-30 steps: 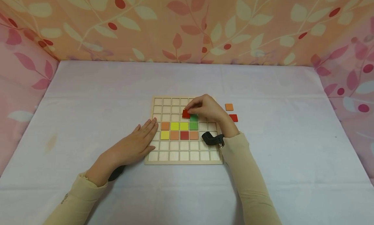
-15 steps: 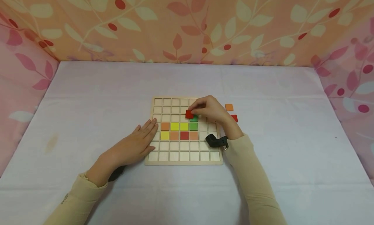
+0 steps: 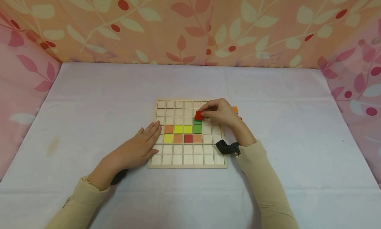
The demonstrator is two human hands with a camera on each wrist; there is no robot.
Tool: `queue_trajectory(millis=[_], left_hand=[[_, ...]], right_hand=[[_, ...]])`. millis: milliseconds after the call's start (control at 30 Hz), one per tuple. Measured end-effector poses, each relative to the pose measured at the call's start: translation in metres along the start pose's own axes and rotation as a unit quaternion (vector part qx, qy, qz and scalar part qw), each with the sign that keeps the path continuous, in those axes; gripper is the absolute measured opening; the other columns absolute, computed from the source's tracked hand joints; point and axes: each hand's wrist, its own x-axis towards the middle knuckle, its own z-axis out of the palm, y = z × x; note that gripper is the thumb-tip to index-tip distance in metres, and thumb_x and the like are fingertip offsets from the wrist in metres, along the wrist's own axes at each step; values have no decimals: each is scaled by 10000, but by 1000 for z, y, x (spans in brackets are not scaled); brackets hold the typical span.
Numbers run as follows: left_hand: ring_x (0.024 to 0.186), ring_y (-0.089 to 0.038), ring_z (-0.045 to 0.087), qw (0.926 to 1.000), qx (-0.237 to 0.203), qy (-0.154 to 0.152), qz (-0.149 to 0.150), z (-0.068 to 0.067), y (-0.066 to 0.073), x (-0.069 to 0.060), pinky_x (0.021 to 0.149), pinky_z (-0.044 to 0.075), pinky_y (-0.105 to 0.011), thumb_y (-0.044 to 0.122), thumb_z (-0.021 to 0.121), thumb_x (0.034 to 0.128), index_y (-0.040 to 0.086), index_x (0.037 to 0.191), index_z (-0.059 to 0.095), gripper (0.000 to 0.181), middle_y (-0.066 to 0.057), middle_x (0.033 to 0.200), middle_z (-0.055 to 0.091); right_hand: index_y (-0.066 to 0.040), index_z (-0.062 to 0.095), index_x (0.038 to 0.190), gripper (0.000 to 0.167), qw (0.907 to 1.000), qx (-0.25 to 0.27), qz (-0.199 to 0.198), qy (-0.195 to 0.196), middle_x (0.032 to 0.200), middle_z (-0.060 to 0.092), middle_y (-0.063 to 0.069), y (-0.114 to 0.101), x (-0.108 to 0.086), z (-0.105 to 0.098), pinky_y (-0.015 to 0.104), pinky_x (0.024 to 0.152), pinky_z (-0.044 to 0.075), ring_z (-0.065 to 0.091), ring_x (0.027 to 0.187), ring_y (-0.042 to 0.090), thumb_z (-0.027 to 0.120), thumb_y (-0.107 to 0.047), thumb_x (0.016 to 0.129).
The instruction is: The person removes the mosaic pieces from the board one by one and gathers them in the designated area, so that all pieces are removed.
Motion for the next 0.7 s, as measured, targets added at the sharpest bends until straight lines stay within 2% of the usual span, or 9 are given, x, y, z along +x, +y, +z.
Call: queue_trajectory(millis=[267,400,467,500,633,700], left_hand=[[1429,-328,25,10000,52,20,31,0,1,0,1120,137,-515,273,476,990,-82,1471,143,684,-211,1554,29],[1429,-327,23,10000,58,20,21,1,0,0,1120,136,-516,269,476,991,-82,1471,139,684,-212,1554,28],[1428,-329,25,10000,65,29,24,1,0,0,1119,137,-517,267,474,991,-84,1470,140,681,-215,1553,30],[1428,-329,26,10000,69,33,25,1,0,0,1119,139,-517,266,474,991,-86,1469,141,680,-216,1552,31],[1429,-326,23,10000,83,24,14,2,0,0,1121,136,-514,270,469,993,-82,1470,139,679,-213,1553,28],[1429,-323,19,10000,95,10,11,2,0,0,1121,134,-512,273,467,994,-79,1472,135,680,-210,1554,23]], right_hand=[[55,697,1010,203,9996,-177,164,142,983,680,132,3,-13,-15,199,696,481,608,842,143,688,-86,864],[33,705,1003,196,9990,-290,248,252,941,687,65,6,-21,-24,199,532,412,567,755,138,697,-100,858],[29,706,1004,198,9987,-325,255,292,939,690,38,7,-24,-28,201,527,404,566,755,133,700,-103,856],[31,705,1007,201,9988,-320,243,294,943,693,30,7,-25,-30,199,535,413,569,762,130,699,-103,857],[52,694,1024,215,9989,-331,175,269,960,696,34,11,-30,-36,197,708,491,608,846,126,690,-90,863],[55,693,1024,210,9990,-283,198,299,952,699,35,13,-32,-40,210,713,501,614,839,140,687,-81,864]])
